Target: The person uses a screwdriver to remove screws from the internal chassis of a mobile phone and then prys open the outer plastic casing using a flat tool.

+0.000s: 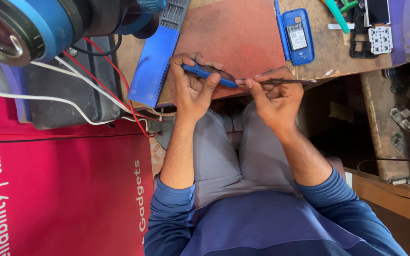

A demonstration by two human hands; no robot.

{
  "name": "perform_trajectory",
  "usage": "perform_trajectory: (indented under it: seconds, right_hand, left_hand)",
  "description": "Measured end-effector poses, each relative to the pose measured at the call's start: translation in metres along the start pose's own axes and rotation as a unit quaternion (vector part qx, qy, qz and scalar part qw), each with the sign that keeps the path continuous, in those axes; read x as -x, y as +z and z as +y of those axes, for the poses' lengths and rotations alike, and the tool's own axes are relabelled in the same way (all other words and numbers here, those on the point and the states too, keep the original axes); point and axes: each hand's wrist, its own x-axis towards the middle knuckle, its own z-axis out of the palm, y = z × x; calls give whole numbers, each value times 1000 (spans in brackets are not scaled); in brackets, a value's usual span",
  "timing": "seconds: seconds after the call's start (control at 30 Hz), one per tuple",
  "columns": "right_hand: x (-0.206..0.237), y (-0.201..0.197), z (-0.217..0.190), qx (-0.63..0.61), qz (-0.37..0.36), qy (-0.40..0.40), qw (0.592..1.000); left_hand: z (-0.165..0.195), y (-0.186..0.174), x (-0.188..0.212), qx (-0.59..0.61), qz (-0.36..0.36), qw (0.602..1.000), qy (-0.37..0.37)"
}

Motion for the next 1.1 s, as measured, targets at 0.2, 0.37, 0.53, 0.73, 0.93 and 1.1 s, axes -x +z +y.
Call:
perform_trajectory:
  seconds: [0.2, 0.37, 0.53, 0.73, 0.93, 1.1]
  right_hand:
    - [1, 1, -1, 41, -1, -29, 999]
    - [-8, -6, -4, -14, -43, 16, 999]
    - [0, 0, 0, 152, -15, -150, 977]
    - [3, 7, 9, 150, 56, -118, 980]
    - [-8, -3, 5, -53, 6, 17, 998]
    - [6, 13, 5, 152, 27, -193, 969]
  left_hand:
    - [-1, 0, 0, -3, -8, 1000, -2]
    - [-3, -3, 2, -15, -22, 1000, -4]
    - [-7, -6, 5, -37, -8, 999, 3]
    - [-8, -9, 5, -27, -17, 1000, 0]
    - [-10, -9, 4, -27, -27, 999, 4]
    - [-11, -9, 6, -45, -14, 999, 17]
